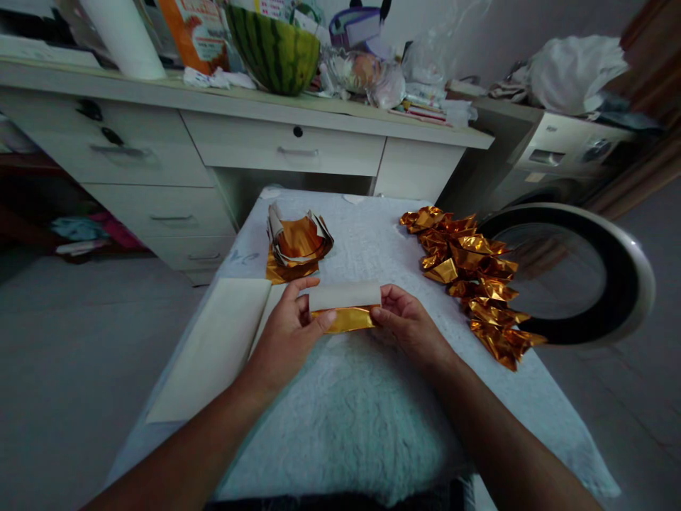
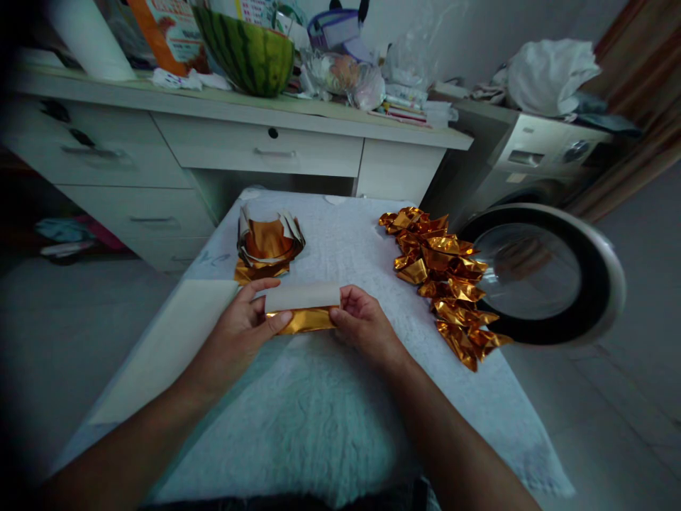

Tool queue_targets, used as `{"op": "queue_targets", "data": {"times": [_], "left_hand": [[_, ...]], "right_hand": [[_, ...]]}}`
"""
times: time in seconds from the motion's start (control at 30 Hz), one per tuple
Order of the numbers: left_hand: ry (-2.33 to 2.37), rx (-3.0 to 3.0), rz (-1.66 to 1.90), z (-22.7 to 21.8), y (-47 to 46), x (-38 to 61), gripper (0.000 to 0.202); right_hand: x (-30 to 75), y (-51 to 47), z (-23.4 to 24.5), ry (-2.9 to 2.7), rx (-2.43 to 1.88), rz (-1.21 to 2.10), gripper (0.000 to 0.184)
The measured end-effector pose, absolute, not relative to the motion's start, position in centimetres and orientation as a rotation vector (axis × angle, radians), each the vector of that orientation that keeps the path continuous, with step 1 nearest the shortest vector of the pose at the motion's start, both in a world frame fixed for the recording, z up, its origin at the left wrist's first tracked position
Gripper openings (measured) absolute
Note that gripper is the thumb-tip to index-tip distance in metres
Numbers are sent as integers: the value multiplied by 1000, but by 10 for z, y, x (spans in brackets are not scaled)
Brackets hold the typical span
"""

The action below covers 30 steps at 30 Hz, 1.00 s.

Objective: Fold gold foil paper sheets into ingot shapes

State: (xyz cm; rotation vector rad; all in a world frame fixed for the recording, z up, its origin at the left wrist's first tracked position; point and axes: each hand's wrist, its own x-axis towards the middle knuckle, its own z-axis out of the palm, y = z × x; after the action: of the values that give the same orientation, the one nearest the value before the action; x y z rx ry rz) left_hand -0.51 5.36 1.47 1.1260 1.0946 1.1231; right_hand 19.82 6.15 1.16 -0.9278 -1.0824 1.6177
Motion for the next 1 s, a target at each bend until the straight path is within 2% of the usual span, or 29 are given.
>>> {"op": "queue_targets", "data": {"times": [0.27,0.47,0.7,0.8,1.0], "left_hand": [[1168,1224,1057,18,54,-9,52],[1199,1310,969,21,54,-9,38],[1138,1256,1065,20,52,-8,53],[1168,1274,1064,16,52,-8,52],[1293,1408,933,7,57,-12,37]], "right_hand": [[199,60,14,-1067,-961,1661,31],[199,62,12,-1045,-950,1639,31],[198,61,13,-1037,-952,1629,48],[196,60,13,-1068,-928,1582,45],[194,62,10,-1169,-934,1416,32]]}}
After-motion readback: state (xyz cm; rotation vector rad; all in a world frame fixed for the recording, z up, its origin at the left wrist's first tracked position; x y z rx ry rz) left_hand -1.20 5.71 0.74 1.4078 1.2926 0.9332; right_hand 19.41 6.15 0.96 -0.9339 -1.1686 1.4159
